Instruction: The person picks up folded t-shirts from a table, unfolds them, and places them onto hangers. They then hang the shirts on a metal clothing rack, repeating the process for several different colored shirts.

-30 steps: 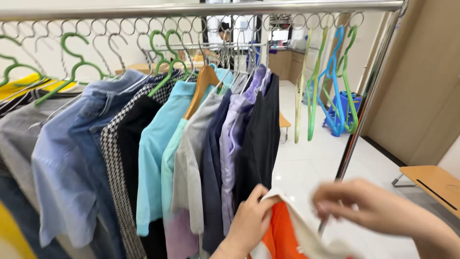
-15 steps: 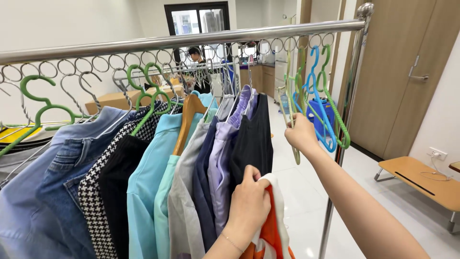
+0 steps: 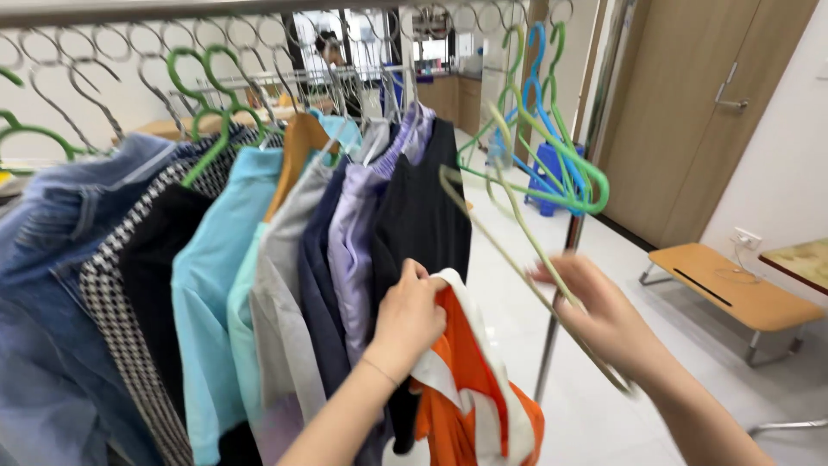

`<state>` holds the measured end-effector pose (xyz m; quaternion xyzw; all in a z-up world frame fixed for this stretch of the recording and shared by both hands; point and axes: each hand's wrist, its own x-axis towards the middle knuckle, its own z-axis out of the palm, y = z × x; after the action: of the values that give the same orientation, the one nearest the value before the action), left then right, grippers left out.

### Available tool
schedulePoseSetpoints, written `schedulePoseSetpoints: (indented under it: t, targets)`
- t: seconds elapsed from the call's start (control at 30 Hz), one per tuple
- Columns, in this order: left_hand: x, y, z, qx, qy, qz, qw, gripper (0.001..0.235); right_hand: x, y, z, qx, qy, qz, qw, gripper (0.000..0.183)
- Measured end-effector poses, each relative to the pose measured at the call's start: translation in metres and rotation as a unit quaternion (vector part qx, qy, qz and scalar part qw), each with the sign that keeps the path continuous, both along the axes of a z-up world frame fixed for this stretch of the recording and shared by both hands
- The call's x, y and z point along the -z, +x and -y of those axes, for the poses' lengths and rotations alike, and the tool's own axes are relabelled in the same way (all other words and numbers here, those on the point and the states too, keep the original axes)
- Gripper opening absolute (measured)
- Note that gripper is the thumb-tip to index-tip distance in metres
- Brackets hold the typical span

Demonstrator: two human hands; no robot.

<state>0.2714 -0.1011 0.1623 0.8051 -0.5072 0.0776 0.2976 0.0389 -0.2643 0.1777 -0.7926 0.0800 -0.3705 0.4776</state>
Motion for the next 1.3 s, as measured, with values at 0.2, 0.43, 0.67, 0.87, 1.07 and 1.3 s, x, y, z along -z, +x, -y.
schedulePoseSetpoints:
  t: [0.2,0.43,0.67,0.87,1.07,1.3]
  targets:
    - [0.064,0.003,0.029,-0.033,0.051,0.017,0.998,0.032,0.119,-0.206,-0.024,0.064,0.321,0.003,0.945,0.046]
    - [0.083,-0.079,0.037,-0.049,0.048,0.022,0.997,0.017,0.177,-0.277,-0.069,0.083,0.192,-0.004,0.978,0.05]
    - [0.067,-0.224,0.004,-0.017,-0.009,0.148,0.989,0.014,0.184,-0.209,-0.09,0.092,0.404,-0.103,0.904,0.041]
    - [-0.014,-0.247,-0.073,0.204,0.069,0.019,0.976,0.054,0.195,-0.25,-0.047,-0.048,0.327,-0.001,0.944,0.044]
    - [0.024,-0.193,-0.062,0.218,-0.079,0.268,0.935,0.037,0.145,-0.305,-0.05,-0.132,0.304,-0.051,0.942,0.037]
    - [0.057,-0.212,-0.077,0.178,-0.062,0.089,0.978,0.045,0.287,-0.337,0.043,-0.097,0.437,0.172,0.878,0.039]
